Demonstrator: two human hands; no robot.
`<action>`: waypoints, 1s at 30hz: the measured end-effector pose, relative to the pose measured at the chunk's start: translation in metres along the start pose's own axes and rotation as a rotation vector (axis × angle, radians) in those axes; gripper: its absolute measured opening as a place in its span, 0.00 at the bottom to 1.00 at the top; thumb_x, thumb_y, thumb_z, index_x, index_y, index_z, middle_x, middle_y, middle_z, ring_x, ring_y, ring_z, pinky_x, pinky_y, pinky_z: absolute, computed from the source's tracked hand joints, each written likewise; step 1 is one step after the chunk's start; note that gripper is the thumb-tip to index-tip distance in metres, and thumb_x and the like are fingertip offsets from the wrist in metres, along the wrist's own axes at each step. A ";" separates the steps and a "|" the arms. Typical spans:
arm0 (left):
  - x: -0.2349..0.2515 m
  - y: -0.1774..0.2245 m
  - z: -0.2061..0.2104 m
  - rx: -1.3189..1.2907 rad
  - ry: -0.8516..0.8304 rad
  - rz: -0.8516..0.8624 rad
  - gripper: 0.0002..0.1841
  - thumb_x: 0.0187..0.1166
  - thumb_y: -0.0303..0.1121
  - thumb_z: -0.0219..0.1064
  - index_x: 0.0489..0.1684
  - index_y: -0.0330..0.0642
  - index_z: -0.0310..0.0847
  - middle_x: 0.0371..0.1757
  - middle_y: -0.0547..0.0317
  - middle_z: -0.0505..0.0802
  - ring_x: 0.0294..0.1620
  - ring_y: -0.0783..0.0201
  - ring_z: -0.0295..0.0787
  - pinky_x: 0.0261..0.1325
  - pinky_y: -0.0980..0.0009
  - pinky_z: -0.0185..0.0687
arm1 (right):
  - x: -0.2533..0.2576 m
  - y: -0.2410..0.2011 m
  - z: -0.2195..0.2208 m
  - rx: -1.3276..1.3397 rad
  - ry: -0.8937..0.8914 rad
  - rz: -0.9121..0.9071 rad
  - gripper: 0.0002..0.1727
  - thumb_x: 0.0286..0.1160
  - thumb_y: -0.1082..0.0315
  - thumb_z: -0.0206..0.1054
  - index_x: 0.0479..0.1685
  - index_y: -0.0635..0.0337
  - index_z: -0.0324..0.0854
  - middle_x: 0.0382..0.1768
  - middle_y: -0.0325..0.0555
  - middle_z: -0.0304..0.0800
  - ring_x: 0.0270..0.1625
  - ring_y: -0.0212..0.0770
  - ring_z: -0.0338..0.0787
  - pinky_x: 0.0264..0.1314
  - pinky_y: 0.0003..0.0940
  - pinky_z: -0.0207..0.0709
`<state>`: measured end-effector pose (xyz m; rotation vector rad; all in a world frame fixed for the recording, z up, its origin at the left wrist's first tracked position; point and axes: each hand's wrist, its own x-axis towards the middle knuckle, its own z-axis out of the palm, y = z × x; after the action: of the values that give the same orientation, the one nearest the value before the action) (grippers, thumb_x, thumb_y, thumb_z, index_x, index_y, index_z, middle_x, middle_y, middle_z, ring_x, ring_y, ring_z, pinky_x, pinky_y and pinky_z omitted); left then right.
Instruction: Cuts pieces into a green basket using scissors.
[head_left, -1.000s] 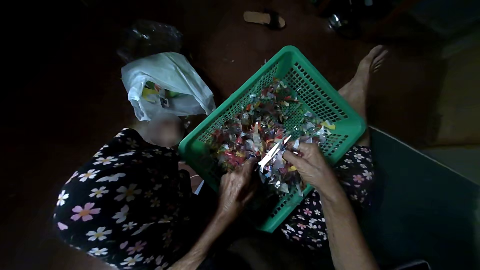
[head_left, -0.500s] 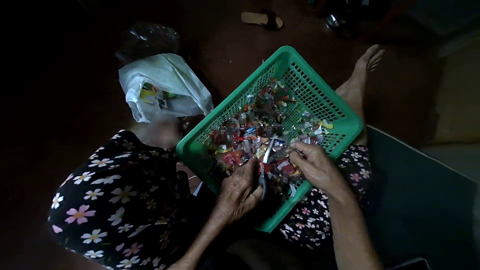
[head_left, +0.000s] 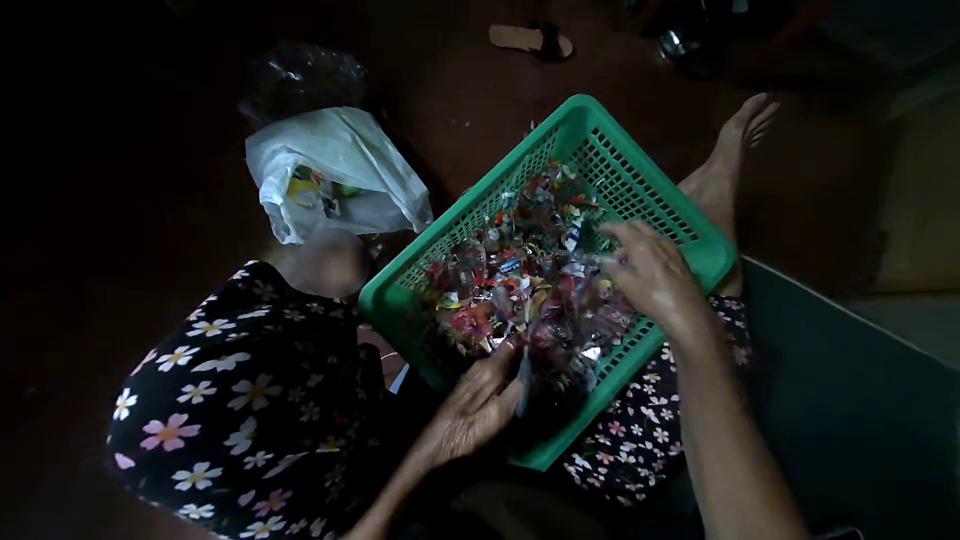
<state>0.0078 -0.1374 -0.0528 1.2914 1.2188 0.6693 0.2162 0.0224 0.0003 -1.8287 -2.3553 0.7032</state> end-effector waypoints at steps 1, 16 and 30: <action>0.000 0.001 0.001 0.019 0.134 0.008 0.26 0.87 0.42 0.50 0.73 0.30 0.76 0.54 0.48 0.92 0.55 0.66 0.89 0.62 0.64 0.84 | 0.016 -0.005 0.003 0.024 0.050 -0.002 0.23 0.84 0.69 0.65 0.75 0.67 0.75 0.71 0.68 0.79 0.63 0.68 0.86 0.65 0.67 0.78; 0.001 -0.018 -0.003 0.300 0.514 0.103 0.26 0.76 0.39 0.64 0.72 0.36 0.80 0.46 0.52 0.95 0.44 0.61 0.93 0.49 0.60 0.89 | -0.022 -0.023 0.091 -0.119 -0.150 -0.193 0.17 0.72 0.79 0.70 0.60 0.69 0.83 0.63 0.64 0.84 0.69 0.66 0.83 0.66 0.63 0.79; 0.007 -0.005 0.005 0.525 0.426 0.100 0.23 0.77 0.29 0.64 0.71 0.32 0.81 0.42 0.43 0.96 0.39 0.43 0.96 0.42 0.45 0.89 | -0.038 -0.029 0.033 0.478 -0.283 0.149 0.09 0.77 0.78 0.67 0.52 0.72 0.81 0.39 0.47 0.86 0.42 0.30 0.85 0.51 0.28 0.80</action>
<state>0.0130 -0.1337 -0.0600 1.7040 1.7671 0.7490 0.1901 -0.0282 -0.0099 -1.7833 -1.9570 1.4798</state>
